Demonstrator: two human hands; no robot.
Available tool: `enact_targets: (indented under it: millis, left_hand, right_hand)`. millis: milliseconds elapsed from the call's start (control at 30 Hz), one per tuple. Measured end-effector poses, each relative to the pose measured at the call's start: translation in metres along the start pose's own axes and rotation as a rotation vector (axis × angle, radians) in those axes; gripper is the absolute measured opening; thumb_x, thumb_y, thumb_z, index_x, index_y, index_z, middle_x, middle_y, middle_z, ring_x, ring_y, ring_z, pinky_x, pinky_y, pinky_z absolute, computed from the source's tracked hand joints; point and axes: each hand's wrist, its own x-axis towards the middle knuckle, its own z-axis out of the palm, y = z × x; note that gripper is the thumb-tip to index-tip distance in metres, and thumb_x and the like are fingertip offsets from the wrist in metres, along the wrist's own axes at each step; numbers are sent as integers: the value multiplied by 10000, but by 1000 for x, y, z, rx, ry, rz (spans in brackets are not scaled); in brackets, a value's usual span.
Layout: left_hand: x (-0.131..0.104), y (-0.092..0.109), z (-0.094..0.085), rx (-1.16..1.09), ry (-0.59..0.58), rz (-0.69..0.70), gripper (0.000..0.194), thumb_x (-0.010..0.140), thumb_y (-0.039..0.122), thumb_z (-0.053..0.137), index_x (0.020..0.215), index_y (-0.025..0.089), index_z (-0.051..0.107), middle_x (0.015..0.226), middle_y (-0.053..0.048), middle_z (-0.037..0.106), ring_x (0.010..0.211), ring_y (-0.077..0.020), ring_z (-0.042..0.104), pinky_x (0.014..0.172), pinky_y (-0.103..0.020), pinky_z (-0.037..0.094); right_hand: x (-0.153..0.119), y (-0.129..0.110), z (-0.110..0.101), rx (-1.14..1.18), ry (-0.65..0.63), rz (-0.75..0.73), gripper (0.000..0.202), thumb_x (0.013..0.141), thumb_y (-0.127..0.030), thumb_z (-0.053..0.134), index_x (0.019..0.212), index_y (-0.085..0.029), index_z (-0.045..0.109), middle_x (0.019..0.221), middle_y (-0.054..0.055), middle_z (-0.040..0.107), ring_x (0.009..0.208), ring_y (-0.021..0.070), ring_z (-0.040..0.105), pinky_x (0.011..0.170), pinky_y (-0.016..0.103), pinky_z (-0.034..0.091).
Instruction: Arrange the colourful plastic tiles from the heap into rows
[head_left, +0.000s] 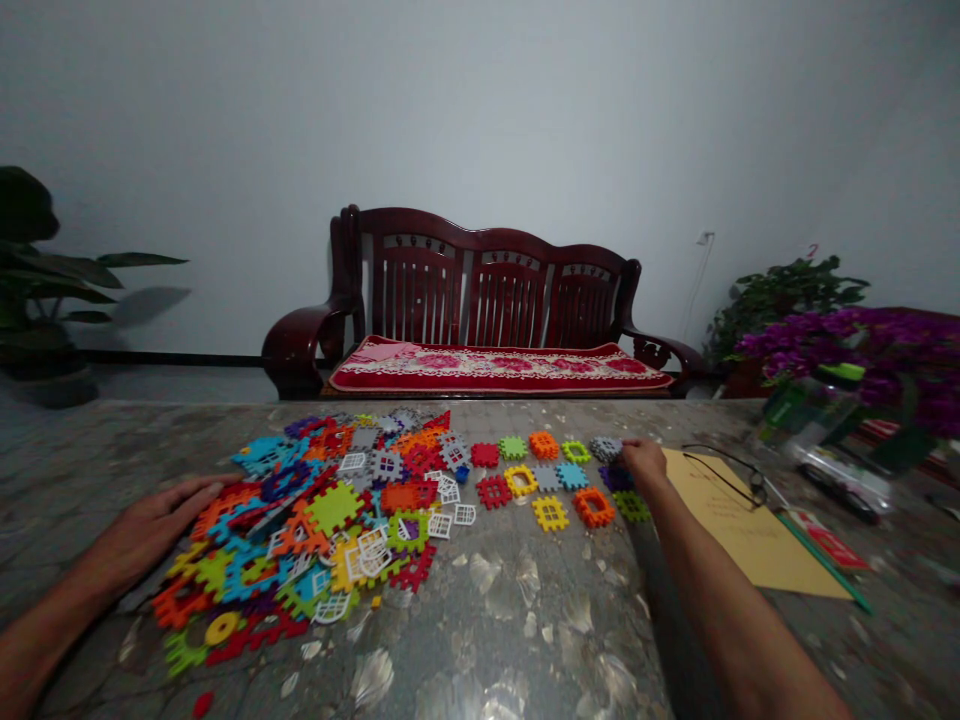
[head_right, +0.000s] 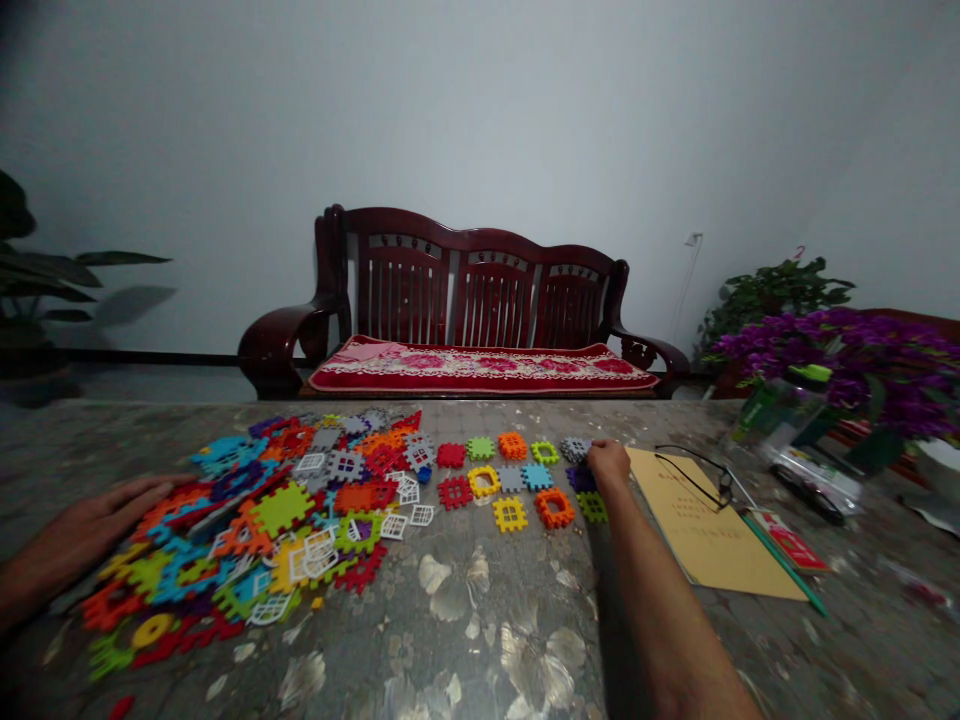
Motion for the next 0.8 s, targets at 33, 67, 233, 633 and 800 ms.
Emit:
enact_targets:
  millis: [33, 67, 233, 633, 800]
  left_hand:
    - [-1, 2, 0, 3, -3, -10, 611, 720, 708, 521, 936, 222, 821, 1217, -113, 811, 1162, -377, 731, 1108, -533, 488]
    - [-1, 4, 0, 7, -5, -19, 615, 718, 705, 515, 937, 216, 816, 1224, -121, 807, 1164, -380, 729, 1112, -536, 483]
    - [-1, 6, 0, 7, -2, -15, 617, 687, 706, 529, 908, 205, 812, 1229, -142, 801, 1180, -390, 721, 1128, -532, 469]
    - [-2, 3, -1, -9, 19, 16, 659, 670, 793, 536, 885, 246, 835, 1193, -117, 818, 1131, -389, 740, 1091, -551, 500]
    - [0, 3, -1, 12, 22, 34, 633, 659, 786, 545, 849, 257, 836, 1167, -103, 825, 1118, -390, 742, 1077, -543, 515]
  right_hand:
    - [-1, -2, -1, -37, -10, 21, 371, 708, -201, 620, 1002, -198, 847, 805, 115, 804, 847, 305, 769, 724, 334, 571]
    - [-2, -4, -3, -73, -20, 38, 382, 719, -194, 615, 1026, -195, 843, 865, 125, 812, 892, 308, 769, 742, 333, 571]
    - [-11, -17, -8, -204, -62, -11, 441, 852, -242, 551, 1225, -184, 780, 1193, 164, 775, 1137, 321, 718, 894, 366, 554]
    - [-23, -32, -1, -430, -118, -72, 420, 924, -373, 536, 1199, -167, 776, 1216, 218, 747, 1227, 391, 652, 1016, 523, 490]
    - [-21, -29, 0, -420, -117, -60, 415, 931, -366, 514, 1218, -219, 775, 1211, 179, 758, 1229, 369, 657, 1019, 496, 492]
